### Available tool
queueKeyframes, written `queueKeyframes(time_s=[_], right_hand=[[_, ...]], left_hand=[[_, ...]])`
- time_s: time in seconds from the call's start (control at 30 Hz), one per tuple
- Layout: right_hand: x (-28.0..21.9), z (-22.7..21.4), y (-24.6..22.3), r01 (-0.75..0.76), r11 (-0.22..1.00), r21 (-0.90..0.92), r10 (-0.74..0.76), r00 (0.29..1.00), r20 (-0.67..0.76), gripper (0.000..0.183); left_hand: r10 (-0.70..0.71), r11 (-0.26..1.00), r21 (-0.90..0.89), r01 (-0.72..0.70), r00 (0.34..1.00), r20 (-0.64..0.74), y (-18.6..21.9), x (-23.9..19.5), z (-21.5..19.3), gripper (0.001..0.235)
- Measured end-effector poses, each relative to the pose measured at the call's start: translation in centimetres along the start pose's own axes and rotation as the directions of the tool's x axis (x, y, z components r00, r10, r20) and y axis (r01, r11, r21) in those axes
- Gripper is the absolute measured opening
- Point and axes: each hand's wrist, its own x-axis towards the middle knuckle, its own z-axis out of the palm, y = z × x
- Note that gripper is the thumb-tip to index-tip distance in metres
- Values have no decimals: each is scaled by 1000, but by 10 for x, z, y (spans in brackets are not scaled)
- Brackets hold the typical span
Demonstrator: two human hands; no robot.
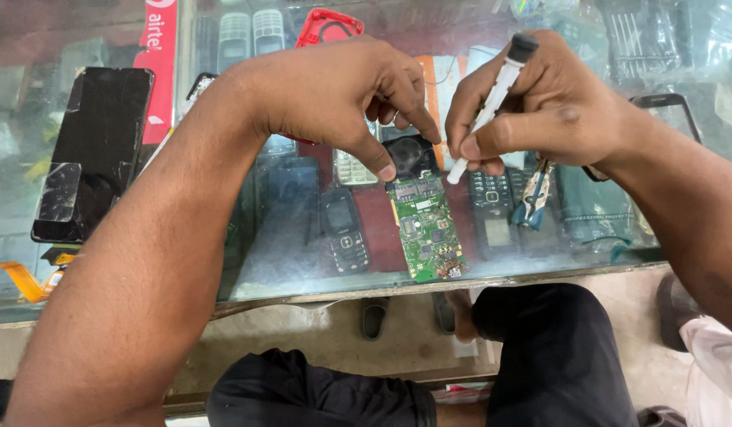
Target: The person sits on the floor and cleans a mobile phone motherboard using a toothbrush and a white marker-like tool. They scrub various areas of the circuit board, including the camera module and connector ports, then place the board on the glass counter to continue cleaning.
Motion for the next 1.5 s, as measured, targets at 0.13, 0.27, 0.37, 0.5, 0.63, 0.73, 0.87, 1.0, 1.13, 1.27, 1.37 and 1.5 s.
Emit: queueKeyframes(time_s=[0.13,0.27,0.37,0.5,0.63,0.73,0.87,1.0,1.13,1.27,1.37,1.5], right_hand=[[1,1,1,10,999,-48,-9,1000,1,8],[2,-2,4,24,1000,-8,-24,999,21,8],[-3,-3,6,-6,994,-108,5,1000,-9,9],[-6,-1,6,-62,993,-104,58,997,-48,8],[-7,3,6,-67,988,-138,57,995,-78,10],[-8,0,7,-38,963,-267,20,997,-72,7],[-23,2,6,-22,968,-250,-30,979,-202,6],[-69,43,0,59,961,-270,-202,817,-540,6],[-121,123,5,64,979,-192,-183,689,-702,8],[-147,163,21,33,992,-122,-114,646,-755,11],[-148,148,37,109,987,-120,-162,648,-744,12],[-146,139,27,24,982,-190,-151,709,-689,12]], left_hand=[[17,1000,-2,-17,1000,13,-5,-1,1,55],[105,994,-3,-105,994,3,-12,1,0,55],[145,989,28,-145,989,-16,-15,1,2,56],[93,994,56,-93,996,-4,-16,2,5,58],[53,994,91,-51,998,-17,-16,2,7,57],[65,995,80,-63,998,-16,-18,4,8,58],[85,994,71,-84,996,-10,-20,3,10,60],[135,987,90,-133,991,-18,-23,3,10,59],[98,995,38,-96,993,-63,-30,6,18,55],[60,998,-8,-61,996,-67,-34,5,18,53],[39,998,51,-35,995,-89,-35,5,20,53],[32,998,52,-28,996,-83,-39,5,22,52]])
